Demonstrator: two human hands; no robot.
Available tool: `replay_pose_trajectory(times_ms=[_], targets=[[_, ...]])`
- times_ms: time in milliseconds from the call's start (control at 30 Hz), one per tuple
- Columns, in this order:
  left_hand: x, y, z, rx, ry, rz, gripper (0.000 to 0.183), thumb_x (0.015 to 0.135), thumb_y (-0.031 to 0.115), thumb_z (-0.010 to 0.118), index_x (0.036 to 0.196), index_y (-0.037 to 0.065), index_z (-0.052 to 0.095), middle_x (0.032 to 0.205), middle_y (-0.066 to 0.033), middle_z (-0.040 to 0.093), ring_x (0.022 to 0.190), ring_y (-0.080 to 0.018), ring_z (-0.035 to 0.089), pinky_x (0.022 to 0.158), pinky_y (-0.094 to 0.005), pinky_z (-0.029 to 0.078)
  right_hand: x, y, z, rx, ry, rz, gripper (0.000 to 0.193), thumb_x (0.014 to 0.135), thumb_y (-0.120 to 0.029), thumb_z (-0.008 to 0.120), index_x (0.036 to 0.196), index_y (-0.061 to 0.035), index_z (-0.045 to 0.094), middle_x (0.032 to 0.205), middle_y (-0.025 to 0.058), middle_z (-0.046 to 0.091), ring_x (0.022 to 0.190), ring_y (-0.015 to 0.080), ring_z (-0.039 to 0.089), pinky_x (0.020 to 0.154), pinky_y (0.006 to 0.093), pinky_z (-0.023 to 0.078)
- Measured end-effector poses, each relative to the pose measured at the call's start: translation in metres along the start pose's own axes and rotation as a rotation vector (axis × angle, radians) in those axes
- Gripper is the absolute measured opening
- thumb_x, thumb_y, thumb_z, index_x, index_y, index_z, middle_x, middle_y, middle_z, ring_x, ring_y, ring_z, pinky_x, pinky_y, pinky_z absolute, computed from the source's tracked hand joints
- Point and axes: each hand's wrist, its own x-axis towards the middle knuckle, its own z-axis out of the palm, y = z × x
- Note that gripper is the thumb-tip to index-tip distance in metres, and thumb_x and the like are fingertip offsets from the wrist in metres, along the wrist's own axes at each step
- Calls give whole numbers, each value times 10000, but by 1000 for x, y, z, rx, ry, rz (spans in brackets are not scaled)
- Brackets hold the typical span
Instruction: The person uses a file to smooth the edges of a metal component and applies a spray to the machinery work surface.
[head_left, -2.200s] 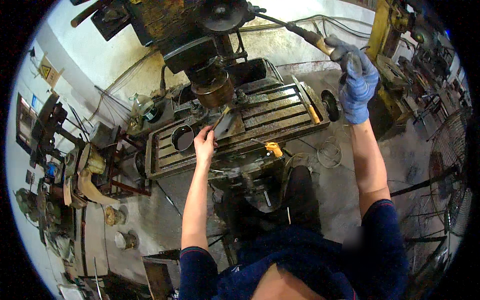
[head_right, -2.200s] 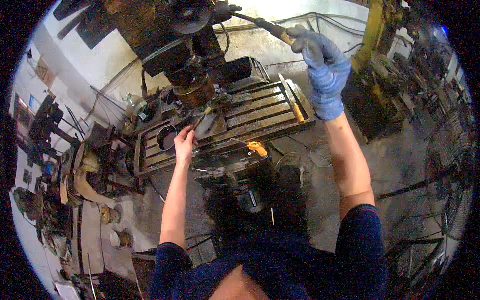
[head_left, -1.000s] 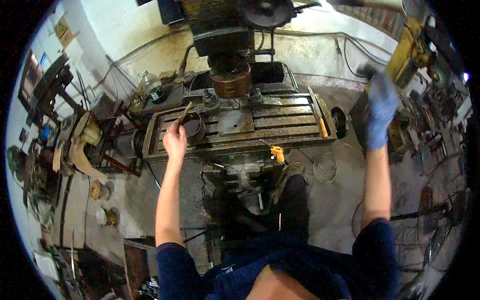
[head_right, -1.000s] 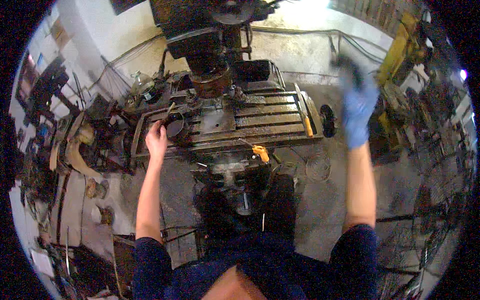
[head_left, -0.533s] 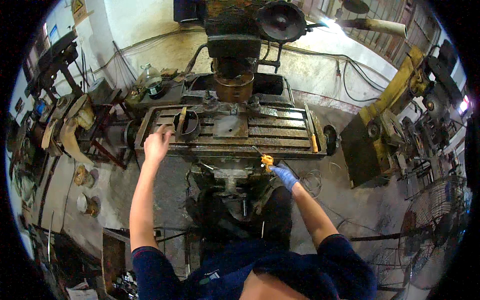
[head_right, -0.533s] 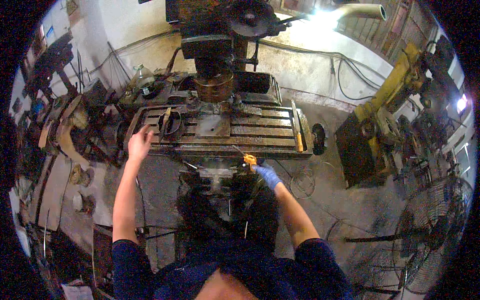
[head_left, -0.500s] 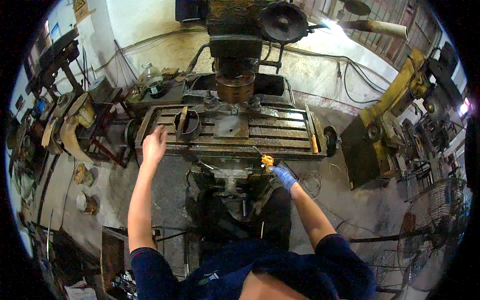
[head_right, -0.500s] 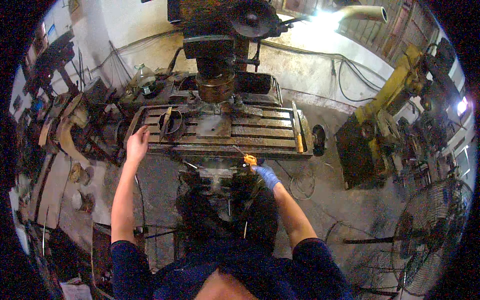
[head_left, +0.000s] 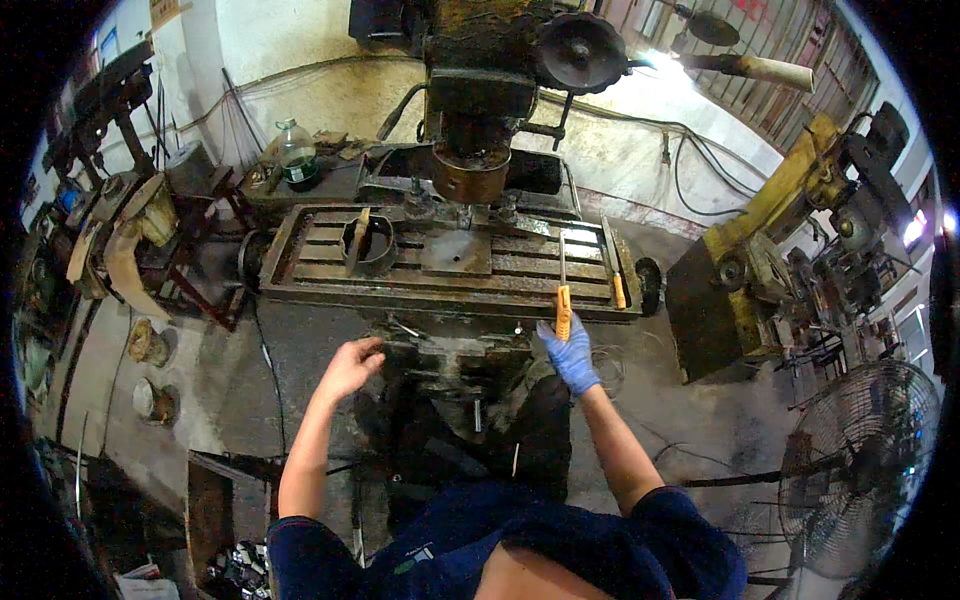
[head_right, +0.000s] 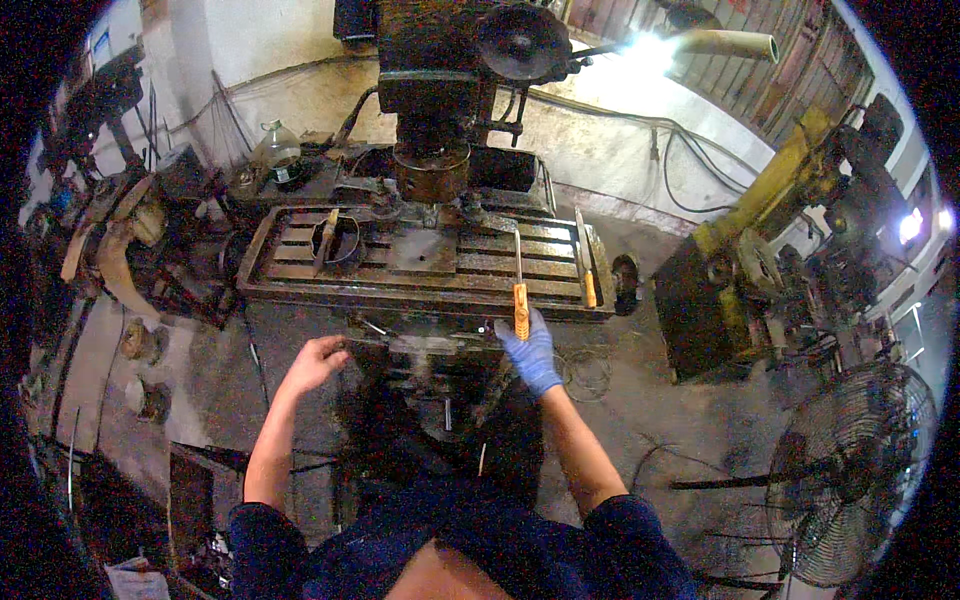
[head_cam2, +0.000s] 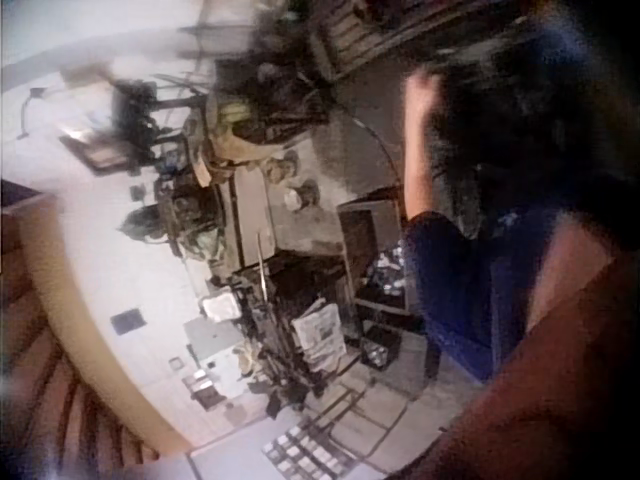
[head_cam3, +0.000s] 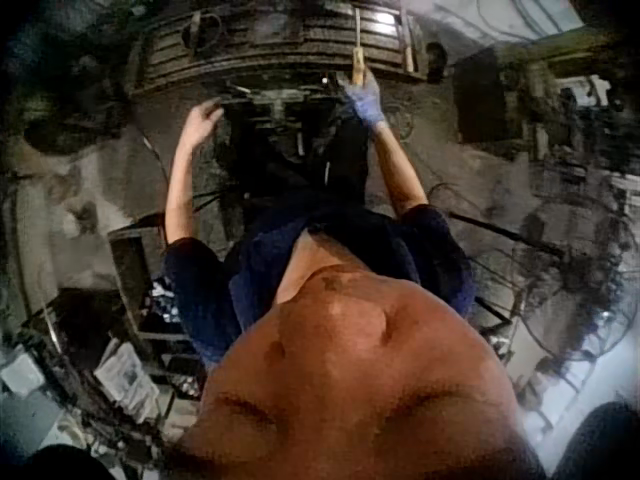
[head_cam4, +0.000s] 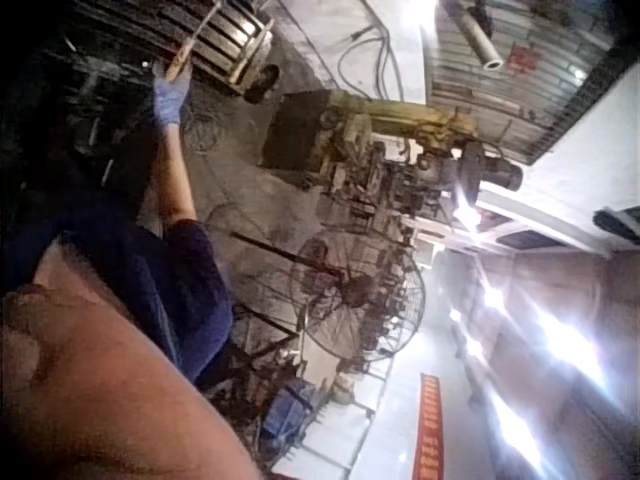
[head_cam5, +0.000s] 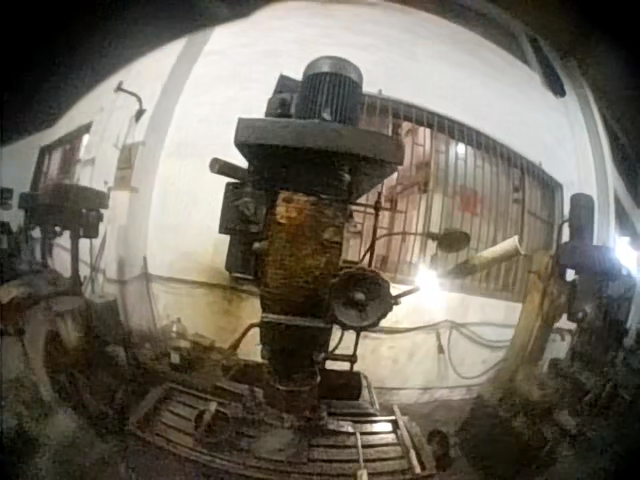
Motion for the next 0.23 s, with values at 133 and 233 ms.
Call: replay_pose_trajectory(times_ms=[133,233], targets=[[20,6,23,-538,-87,-69,351,856,58,456,1180,-77,463,841,-165,634,763,-223,632,712,-317,500,-8,-118,-13,-649,-472,-262,442,732,-365,649,1023,-47,550,922,162,614,845,303,605,750,362,473],[32,16,38,-817,-112,-93,385,870,42,413,1242,-55,399,934,-212,616,863,-283,624,799,-351,498,-16,-154,8,-1242,-898,-218,524,738,-527,548,1013,-81,573,946,213,610,852,338,607,820,420,452]])
